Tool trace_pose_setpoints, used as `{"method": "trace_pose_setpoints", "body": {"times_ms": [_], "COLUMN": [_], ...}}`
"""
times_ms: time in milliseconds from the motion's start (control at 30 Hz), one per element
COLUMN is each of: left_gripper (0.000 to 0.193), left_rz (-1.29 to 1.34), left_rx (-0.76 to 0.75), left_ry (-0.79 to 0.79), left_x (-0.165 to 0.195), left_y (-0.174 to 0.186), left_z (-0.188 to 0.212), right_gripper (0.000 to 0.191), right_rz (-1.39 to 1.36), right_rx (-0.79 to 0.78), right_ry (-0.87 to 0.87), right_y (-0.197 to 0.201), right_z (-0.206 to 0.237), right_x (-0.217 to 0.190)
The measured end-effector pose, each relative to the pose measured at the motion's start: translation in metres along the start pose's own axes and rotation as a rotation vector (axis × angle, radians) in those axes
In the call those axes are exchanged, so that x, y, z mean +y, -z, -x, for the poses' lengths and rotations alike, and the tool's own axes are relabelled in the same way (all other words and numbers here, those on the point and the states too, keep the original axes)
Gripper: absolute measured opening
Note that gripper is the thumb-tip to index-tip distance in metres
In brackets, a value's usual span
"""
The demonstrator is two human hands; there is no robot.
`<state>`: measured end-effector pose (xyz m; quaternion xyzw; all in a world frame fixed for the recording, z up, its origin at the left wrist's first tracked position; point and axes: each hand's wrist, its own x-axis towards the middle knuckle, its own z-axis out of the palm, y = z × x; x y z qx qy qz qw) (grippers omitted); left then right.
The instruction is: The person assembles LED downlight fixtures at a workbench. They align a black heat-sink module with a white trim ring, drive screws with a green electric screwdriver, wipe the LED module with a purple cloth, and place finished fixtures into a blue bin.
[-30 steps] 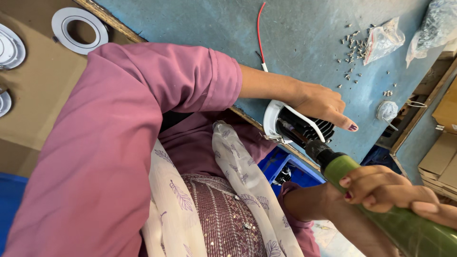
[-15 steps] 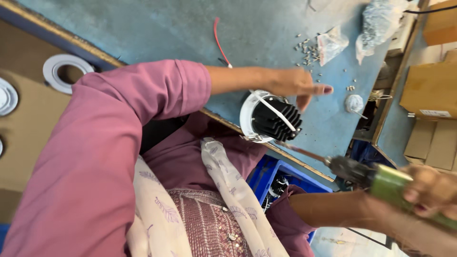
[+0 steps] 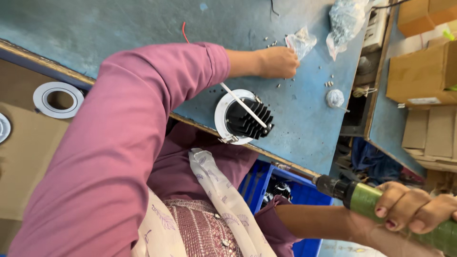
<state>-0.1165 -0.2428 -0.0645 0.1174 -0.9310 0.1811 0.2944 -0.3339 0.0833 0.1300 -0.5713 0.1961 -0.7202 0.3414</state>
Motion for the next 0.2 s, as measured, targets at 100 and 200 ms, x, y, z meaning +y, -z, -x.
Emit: {"method": "trace_pose_setpoints", "body": {"times_ms": [100,200], "left_gripper": [0.006,0.018], "left_rz": [0.002,0.300], "left_rx": [-0.050,0.019], "left_ry": [-0.007,0.248], "left_x": [-0.005,-0.005], "left_y": [0.007,0.033], "left_z": [-0.002,-0.011], "right_gripper": [0.035,0.031], "right_rz": [0.049,0.011], "right_rx": [-0.149,-0.171], "right_ry": [-0.055,-0.062], "right_y": [0.033,0.068], "right_z": [-0.006,0.004], "right_x": [-0.002,0.011]}}
